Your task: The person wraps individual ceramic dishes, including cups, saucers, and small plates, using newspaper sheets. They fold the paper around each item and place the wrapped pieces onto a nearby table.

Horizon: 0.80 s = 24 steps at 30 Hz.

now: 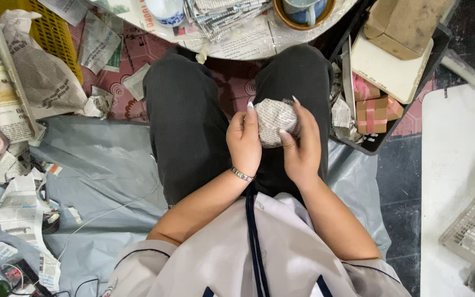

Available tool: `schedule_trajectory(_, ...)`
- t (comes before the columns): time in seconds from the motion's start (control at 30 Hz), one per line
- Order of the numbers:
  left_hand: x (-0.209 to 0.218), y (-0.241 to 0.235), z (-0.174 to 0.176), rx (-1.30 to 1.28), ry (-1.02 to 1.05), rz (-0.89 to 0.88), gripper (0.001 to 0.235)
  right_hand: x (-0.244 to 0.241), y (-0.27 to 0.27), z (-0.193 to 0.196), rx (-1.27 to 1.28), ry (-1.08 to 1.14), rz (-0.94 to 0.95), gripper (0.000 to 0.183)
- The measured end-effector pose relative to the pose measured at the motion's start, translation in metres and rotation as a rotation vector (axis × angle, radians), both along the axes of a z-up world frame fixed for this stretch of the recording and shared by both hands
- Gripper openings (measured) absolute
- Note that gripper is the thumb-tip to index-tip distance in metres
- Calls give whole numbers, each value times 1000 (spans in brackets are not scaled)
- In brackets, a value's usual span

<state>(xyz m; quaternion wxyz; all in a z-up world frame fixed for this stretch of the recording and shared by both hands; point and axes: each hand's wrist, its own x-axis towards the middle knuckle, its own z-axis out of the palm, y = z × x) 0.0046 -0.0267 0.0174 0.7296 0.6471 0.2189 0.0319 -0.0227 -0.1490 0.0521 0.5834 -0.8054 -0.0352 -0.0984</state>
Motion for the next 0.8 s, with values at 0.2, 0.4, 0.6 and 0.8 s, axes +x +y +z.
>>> schedule_trajectory(0.2,13,5,-7,-81,4,55,42,23,8,28,-379,-165,58,47)
schedule_trajectory(0.4,15,10,0,106,-53,43,38,24,13,29,-333,-155,-28,58)
schedule_trajectory(0.6,13,-3,25,203,-221,-22,33,36,38,15,-213,-179,-372,19)
schedule_trajectory(0.8,47,17,36,89,-80,-143,42,70,36,10,-350,-199,-355,9)
